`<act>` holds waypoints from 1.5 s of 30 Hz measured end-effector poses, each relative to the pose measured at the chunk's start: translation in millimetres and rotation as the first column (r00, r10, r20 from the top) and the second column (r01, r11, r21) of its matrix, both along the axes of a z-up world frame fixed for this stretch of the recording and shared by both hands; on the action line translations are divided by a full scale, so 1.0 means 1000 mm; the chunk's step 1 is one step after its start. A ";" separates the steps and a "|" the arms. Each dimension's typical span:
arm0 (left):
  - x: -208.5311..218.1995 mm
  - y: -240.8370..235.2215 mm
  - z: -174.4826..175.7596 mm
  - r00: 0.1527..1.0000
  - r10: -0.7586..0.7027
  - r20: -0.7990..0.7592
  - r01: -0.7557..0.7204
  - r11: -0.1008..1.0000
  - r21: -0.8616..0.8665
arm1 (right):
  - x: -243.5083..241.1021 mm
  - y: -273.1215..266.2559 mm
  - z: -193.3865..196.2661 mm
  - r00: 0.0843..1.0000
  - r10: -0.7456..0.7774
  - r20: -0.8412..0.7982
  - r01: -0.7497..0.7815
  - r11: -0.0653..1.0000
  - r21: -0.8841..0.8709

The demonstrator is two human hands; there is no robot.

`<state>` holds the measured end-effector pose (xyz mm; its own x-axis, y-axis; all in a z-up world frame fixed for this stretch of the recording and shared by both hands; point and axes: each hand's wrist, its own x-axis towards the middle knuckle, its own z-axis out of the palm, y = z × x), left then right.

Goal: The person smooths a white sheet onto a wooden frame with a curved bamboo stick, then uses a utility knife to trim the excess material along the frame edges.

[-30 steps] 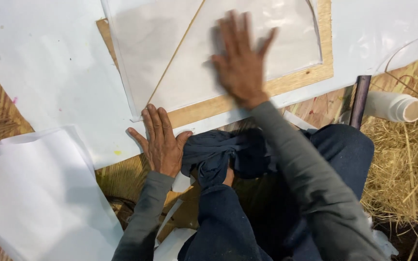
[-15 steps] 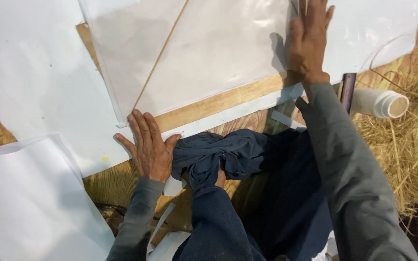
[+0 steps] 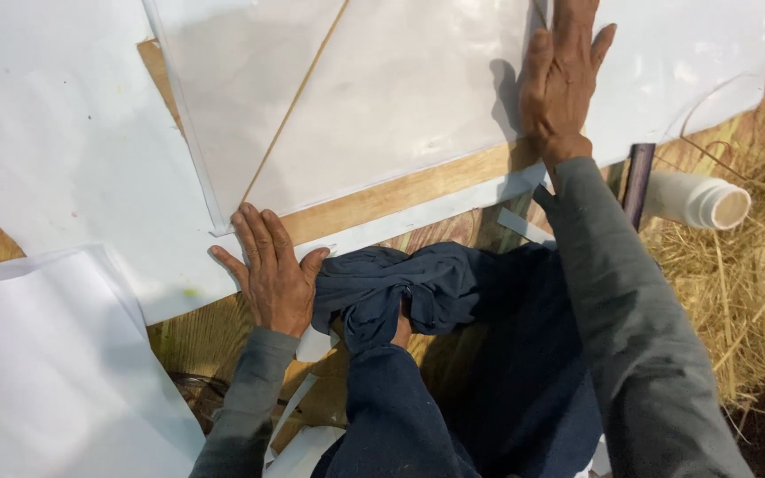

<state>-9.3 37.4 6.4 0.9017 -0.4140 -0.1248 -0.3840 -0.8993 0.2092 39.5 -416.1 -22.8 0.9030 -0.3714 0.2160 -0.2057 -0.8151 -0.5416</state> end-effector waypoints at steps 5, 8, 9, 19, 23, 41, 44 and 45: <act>0.000 0.000 -0.003 1.000 0.006 -0.015 -0.006 1.000 -0.030 | 0.006 0.004 0.011 0.994 -0.021 -0.108 0.013 0.997 -0.074; 0.000 0.003 -0.003 0.998 0.026 -0.053 -0.029 0.997 -0.074 | 0.009 0.012 0.018 0.996 -0.018 -0.084 0.013 0.998 -0.058; 0.001 0.004 -0.003 0.996 0.039 -0.077 -0.046 0.994 -0.095 | 0.010 0.014 0.019 0.998 -0.023 -0.066 0.019 0.998 -0.056; 0.023 0.017 -0.006 0.946 0.317 -0.075 -0.324 0.893 -0.311 | 0.015 0.012 0.021 0.997 -0.053 -0.059 0.051 0.998 -0.037; 0.022 0.019 -0.012 0.919 0.387 -0.081 -0.385 0.831 -0.401 | 0.015 0.013 0.021 0.997 -0.049 -0.053 0.048 0.999 -0.026; 0.038 0.021 -0.015 0.894 0.438 0.095 -0.355 0.821 -0.448 | 0.019 0.017 0.025 0.995 -0.081 -0.050 0.078 0.996 -0.052; 0.037 0.020 -0.012 0.908 0.413 0.079 -0.333 0.822 -0.462 | 0.019 0.012 0.021 0.995 -0.091 -0.033 0.088 0.993 -0.079; 0.037 0.021 -0.011 0.911 0.407 0.068 -0.330 0.819 -0.469 | 0.020 0.012 0.019 0.996 -0.086 -0.024 0.084 0.993 -0.086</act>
